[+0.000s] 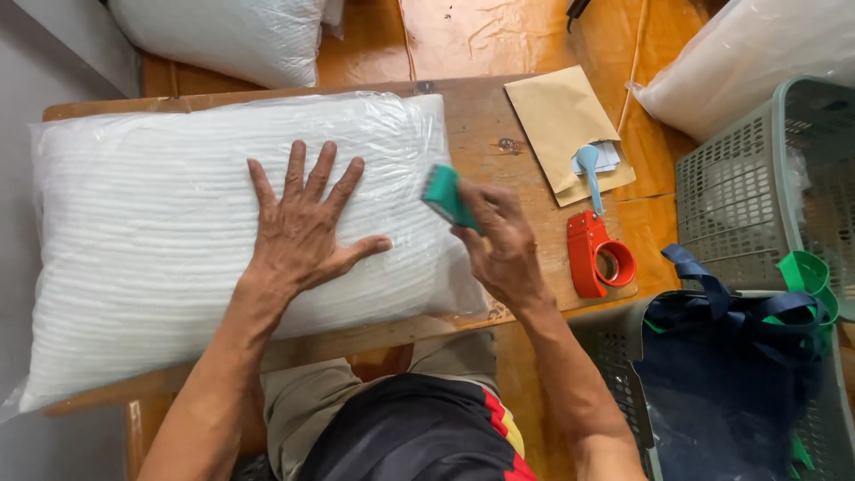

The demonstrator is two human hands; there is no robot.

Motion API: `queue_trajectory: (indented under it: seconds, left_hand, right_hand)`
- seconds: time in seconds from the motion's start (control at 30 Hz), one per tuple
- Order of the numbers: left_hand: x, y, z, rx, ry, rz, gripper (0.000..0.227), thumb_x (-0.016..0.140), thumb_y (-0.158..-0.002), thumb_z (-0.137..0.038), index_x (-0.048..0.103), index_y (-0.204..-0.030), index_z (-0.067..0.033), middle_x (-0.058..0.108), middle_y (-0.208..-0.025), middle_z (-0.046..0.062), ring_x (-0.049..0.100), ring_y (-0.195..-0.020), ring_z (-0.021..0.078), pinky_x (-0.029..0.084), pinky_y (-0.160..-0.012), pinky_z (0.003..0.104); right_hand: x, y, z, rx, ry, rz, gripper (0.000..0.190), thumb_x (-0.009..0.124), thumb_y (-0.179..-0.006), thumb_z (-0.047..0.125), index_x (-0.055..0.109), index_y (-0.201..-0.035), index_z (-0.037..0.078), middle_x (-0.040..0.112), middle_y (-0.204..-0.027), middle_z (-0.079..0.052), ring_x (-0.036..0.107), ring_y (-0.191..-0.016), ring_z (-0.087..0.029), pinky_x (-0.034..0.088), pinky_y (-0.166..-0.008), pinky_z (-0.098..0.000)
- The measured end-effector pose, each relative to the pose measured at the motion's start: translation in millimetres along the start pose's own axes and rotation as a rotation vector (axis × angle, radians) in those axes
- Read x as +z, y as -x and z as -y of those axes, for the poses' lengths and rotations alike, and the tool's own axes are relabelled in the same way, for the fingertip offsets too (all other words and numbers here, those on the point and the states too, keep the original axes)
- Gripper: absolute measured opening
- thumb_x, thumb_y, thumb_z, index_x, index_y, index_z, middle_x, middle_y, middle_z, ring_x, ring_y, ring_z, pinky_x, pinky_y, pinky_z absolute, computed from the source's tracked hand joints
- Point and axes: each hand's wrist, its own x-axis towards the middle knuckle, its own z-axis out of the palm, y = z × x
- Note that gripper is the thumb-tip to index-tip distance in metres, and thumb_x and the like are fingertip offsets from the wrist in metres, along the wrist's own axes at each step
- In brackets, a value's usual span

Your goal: Wiping down a plastic-wrapped pillow with a sponge on a wooden workbench.

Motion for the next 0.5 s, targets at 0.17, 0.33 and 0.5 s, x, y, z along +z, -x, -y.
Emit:
queue_trajectory:
  seconds: [0.17, 0.33, 0.5]
  left_hand:
    - [13, 20, -9, -0.045, -0.016, -0.015, 0.11, 0.057, -0.079, -0.086, 0.032, -0.164, -0.021, 0.021, -0.171, 0.014, 0.01, -0.156, 0.0444, 0.003, -0.111, 0.083]
    - [17, 27, -14, -0.059, -0.038, 0.003, 0.115, 0.055, -0.079, -0.091, 0.026, -0.166, -0.0222, 0.013, -0.172, 0.014, 0.004, -0.156, 0.0435, -0.001, -0.113, 0.082]
    - [17, 32, -20, -0.061, -0.073, 0.005, 0.117, 0.054, -0.08, -0.094, 0.022, -0.166, -0.0218, 0.01, -0.172, 0.016, 0.001, -0.156, 0.0446, -0.001, -0.113, 0.082]
  right_hand:
    - [67, -43, -58, 0.107, -0.081, 0.199, 0.058, 0.069, -0.101, 0.02, 0.046, -0.153, 0.035, 0.059, -0.12, -0.016, 0.06, -0.107, -0.034, 0.054, -0.085, -0.0451]
    - [101, -93, -142, 0.643, 0.016, 0.097, 0.055, 0.056, -0.102, 0.032, 0.044, -0.155, 0.024, 0.055, -0.112, -0.02, 0.059, -0.102, -0.033, 0.057, -0.091, -0.0475]
    - [86, -142, -123, 0.537, 0.083, 0.212, 0.046, 0.045, -0.101, 0.028, 0.056, -0.145, 0.02, 0.07, -0.113, -0.023, 0.052, -0.117, -0.041, 0.041, -0.101, -0.0508]
